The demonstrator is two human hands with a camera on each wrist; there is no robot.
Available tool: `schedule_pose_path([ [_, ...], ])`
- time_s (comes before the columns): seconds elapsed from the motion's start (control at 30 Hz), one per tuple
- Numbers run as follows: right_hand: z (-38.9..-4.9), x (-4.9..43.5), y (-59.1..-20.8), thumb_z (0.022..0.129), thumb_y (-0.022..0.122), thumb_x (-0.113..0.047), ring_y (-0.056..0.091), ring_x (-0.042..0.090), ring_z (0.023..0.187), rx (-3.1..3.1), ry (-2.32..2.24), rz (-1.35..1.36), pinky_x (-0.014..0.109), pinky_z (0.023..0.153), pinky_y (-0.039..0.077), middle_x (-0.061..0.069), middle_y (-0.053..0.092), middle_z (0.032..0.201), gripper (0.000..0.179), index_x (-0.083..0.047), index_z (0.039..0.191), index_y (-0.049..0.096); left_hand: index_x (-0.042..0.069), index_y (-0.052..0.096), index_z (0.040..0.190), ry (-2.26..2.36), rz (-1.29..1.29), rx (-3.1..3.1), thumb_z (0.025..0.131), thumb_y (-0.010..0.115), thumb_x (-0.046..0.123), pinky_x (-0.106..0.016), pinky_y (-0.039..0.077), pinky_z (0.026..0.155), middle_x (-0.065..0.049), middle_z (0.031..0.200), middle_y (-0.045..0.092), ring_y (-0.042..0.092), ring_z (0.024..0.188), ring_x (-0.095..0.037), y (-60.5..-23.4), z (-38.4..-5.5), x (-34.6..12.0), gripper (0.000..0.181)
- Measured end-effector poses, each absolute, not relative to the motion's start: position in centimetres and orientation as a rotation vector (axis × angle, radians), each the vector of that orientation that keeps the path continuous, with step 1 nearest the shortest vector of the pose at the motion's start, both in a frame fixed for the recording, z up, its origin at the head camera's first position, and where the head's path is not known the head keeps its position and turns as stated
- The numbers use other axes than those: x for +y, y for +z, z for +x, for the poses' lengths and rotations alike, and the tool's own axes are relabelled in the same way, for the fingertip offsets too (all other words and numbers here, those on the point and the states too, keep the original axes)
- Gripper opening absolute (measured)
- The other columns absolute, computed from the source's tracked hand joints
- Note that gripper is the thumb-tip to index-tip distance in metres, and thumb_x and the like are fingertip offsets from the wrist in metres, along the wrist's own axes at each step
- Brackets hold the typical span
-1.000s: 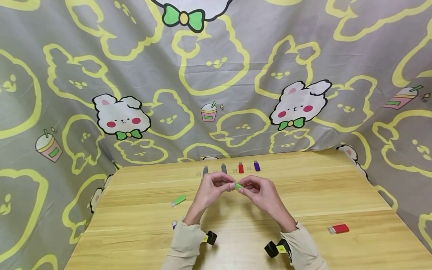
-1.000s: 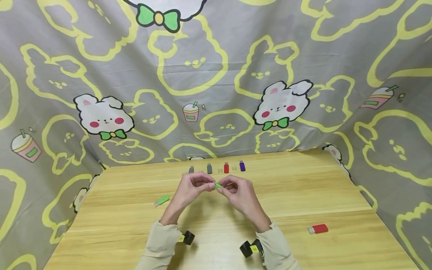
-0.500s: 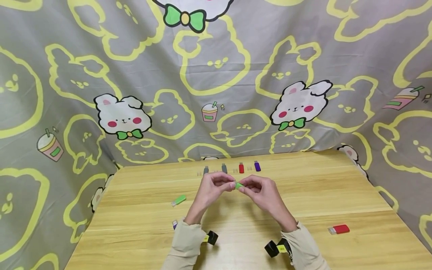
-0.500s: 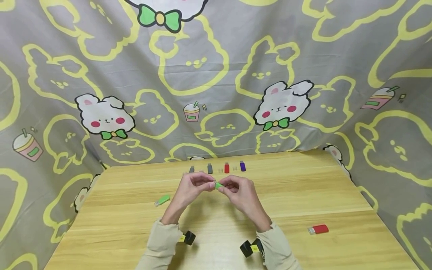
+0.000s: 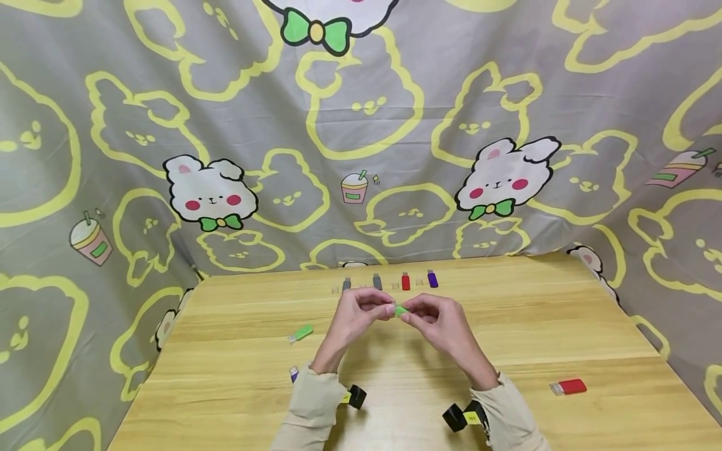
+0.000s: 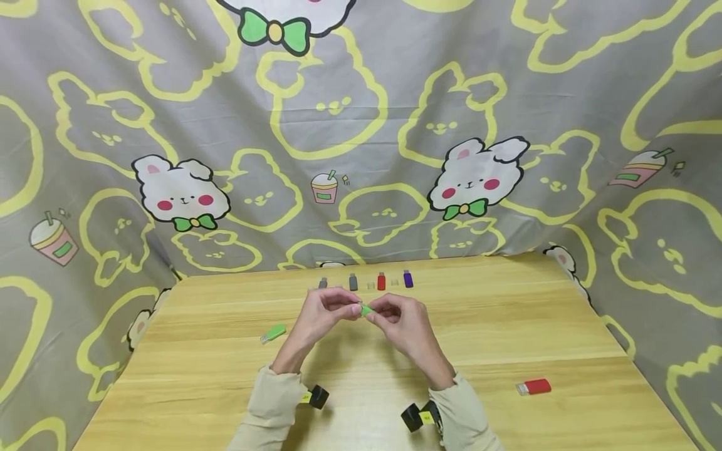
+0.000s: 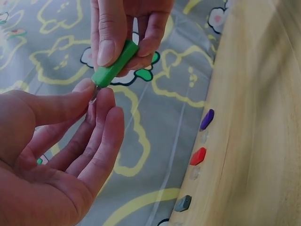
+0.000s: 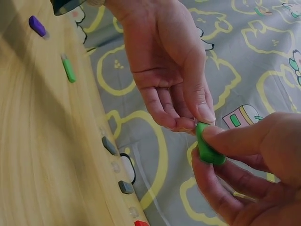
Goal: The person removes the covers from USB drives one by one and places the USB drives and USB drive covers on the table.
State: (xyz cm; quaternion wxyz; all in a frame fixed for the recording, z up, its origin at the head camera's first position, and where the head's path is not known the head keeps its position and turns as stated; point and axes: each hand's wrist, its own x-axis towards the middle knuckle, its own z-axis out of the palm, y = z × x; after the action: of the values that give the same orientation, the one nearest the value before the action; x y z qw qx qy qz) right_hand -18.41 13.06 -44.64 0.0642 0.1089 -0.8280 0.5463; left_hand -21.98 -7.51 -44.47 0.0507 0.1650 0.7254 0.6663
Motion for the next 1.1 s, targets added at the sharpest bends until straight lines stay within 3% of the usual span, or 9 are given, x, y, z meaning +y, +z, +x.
schedule_pose_path([
  [0.23, -18.5, 14.8, -44.6, 0.087, 0.081, 0.000, 0.069, 0.015, 0.074, -2.521, 1.619, 0.264, 0.022, 0.064, 0.058, 0.006, 0.074, 0.087, 0.010, -0.004, 0.095, 0.076, -0.013, 0.071, 0.103, 2.218, 0.375, 2.164, 0.090, 0.071, -0.011, -0.035, 0.063, 0.076, -0.024, 0.095, 0.073, 0.073, 0.076, -0.018, -44.4, -22.7, -10.3, 0.013],
  [0.47, -19.3, 16.4, -44.6, 0.092, 0.077, -0.004, 0.072, 0.022, 0.087, -2.499, 1.567, 0.220, 0.021, 0.073, 0.058, 0.013, 0.074, 0.101, 0.020, -0.002, 0.112, 0.077, -0.009, 0.073, 0.103, 2.131, 0.389, 2.228, 0.091, 0.074, -0.004, -0.034, 0.063, 0.077, -0.022, 0.096, 0.074, 0.074, 0.080, -0.022, -44.1, -23.1, -10.8, 0.013],
  [0.73, -20.7, 19.0, -45.4, 0.091, 0.077, -0.001, 0.071, 0.003, 0.082, -2.368, 1.709, 0.039, 0.018, 0.076, 0.058, 0.025, 0.072, 0.105, 0.022, 0.009, 0.110, 0.071, -0.010, 0.074, 0.105, 2.027, 0.413, 2.311, 0.091, 0.076, -0.001, -0.033, 0.062, 0.079, -0.019, 0.098, 0.075, 0.074, 0.084, -0.028, -43.7, -23.4, -11.2, 0.016],
  [0.9, -21.8, 19.5, -46.5, 0.092, 0.076, -0.001, 0.071, 0.005, 0.081, -2.364, 1.803, -0.003, 0.022, 0.076, 0.060, 0.026, 0.071, 0.106, 0.024, 0.011, 0.111, 0.070, -0.011, 0.073, 0.104, 2.009, 0.412, 2.330, 0.091, 0.076, -0.001, -0.032, 0.062, 0.078, -0.019, 0.097, 0.075, 0.074, 0.086, -0.034, -43.8, -23.4, -11.4, 0.016],
  [1.1, -22.9, 19.4, -48.6, 0.090, 0.082, -0.014, 0.069, 0.011, 0.074, -2.518, 1.550, -0.138, 0.021, 0.062, 0.055, 0.017, 0.076, 0.098, 0.027, 0.004, 0.108, 0.076, -0.009, 0.075, 0.102, 2.014, 0.424, 2.308, 0.091, 0.076, -0.001, -0.032, 0.062, 0.076, -0.020, 0.097, 0.075, 0.074, 0.083, -0.028, -44.6, -23.4, -11.3, 0.014],
])
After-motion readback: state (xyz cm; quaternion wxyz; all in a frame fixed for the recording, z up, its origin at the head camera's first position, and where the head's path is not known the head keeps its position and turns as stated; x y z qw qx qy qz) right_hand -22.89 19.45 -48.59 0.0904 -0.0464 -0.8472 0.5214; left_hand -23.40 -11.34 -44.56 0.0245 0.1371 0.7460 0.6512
